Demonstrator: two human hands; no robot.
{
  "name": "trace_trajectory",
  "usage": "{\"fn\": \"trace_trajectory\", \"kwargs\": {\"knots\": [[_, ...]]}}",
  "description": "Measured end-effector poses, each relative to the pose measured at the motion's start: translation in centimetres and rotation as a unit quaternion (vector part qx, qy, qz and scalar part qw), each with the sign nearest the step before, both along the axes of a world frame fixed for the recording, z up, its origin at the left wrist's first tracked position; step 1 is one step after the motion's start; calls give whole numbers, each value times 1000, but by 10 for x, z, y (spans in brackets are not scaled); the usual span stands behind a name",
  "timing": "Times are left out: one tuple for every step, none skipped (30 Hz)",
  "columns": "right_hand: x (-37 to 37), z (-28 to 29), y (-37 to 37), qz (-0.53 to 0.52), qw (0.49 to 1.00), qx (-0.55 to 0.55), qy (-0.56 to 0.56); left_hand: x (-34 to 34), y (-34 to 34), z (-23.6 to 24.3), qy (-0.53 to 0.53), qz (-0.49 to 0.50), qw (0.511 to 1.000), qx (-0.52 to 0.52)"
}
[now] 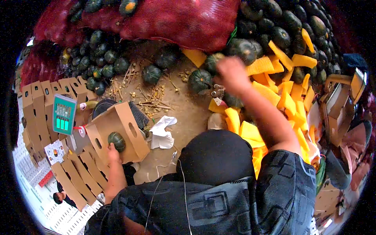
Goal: The person trims squashes using shears, wraps them in foam netting sleeves, and packs the wrapped squashes into cardboard boxes.
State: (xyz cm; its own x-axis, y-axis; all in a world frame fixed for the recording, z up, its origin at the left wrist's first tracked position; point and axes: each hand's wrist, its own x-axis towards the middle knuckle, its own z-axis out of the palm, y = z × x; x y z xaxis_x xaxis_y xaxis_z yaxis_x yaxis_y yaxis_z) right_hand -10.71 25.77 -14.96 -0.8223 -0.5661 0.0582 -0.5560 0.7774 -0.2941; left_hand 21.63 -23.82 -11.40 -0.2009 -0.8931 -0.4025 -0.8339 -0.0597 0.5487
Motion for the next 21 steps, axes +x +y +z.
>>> {"fn": "trace_trajectory", "kwargs": {"knots": [[22, -6, -12, 37, 993, 28, -112, -5, 5, 0, -28, -44, 997, -56], [44, -21, -13, 29, 991, 94, -86, -17, 11, 5, -25, -48, 997, -55], [59, -35, -13, 22, 985, 162, -63, -31, 17, 10, -68, -109, 987, -91], [64, -36, -13, 21, 985, 161, -65, -36, 19, 15, -114, -166, 971, -131], [67, -37, -13, 29, 983, 151, -102, -34, 14, 12, -115, -168, 970, -131], [69, -38, -14, 37, 980, 139, -138, -33, 7, 8, -118, -192, 967, -122], [71, -42, -13, 36, 980, 138, -139, -30, 2, 6, -121, -216, 962, -112], [71, -48, -11, 93, 979, 76, -163, -24, -1, 6, -121, -217, 962, -114], [69, -52, -8, 145, 972, 18, -186, -22, -2, 4, -143, -249, 948, -135], [60, -35, -17, 136, 965, 22, -224, -21, 1, 5, -167, -280, 932, -156], [54, -39, -32, 133, 965, 23, -225, -19, 4, 8, -167, -284, 932, -155], [46, -45, -42, 110, 983, 22, -143, -24, 14, 15, -168, -297, 926, -158], [39, -49, -55, 90, 994, 18, -58, -26, 19, 20, -170, -307, 922, -167], [35, -50, -65, 87, 995, 18, -55, -25, 18, 18, -167, -308, 921, -168], [31, -51, -80, 106, 987, 107, -59, -21, 15, 18, -184, -313, 915, -175], [27, -51, -90, 124, 971, 195, -63, -18, 11, 17, -202, -317, 909, -182], [20, -51, -90, 127, 972, 190, -60, -16, 8, 14, -202, -313, 909, -187], [10, -50, -88, 77, 972, 103, -196, -21, 8, 12, -229, -319, 902, -177], [3, -50, -81, 25, 944, 14, -330, -23, 8, 11, -257, -327, 895, -165], [-2, -60, -76, -20, 913, -123, -390, -21, 3, 10, -232, -337, 897, -165], [-2, -64, -76, -93, 869, -235, -427, -18, -1, 9, -235, -332, 899, -166]]}}
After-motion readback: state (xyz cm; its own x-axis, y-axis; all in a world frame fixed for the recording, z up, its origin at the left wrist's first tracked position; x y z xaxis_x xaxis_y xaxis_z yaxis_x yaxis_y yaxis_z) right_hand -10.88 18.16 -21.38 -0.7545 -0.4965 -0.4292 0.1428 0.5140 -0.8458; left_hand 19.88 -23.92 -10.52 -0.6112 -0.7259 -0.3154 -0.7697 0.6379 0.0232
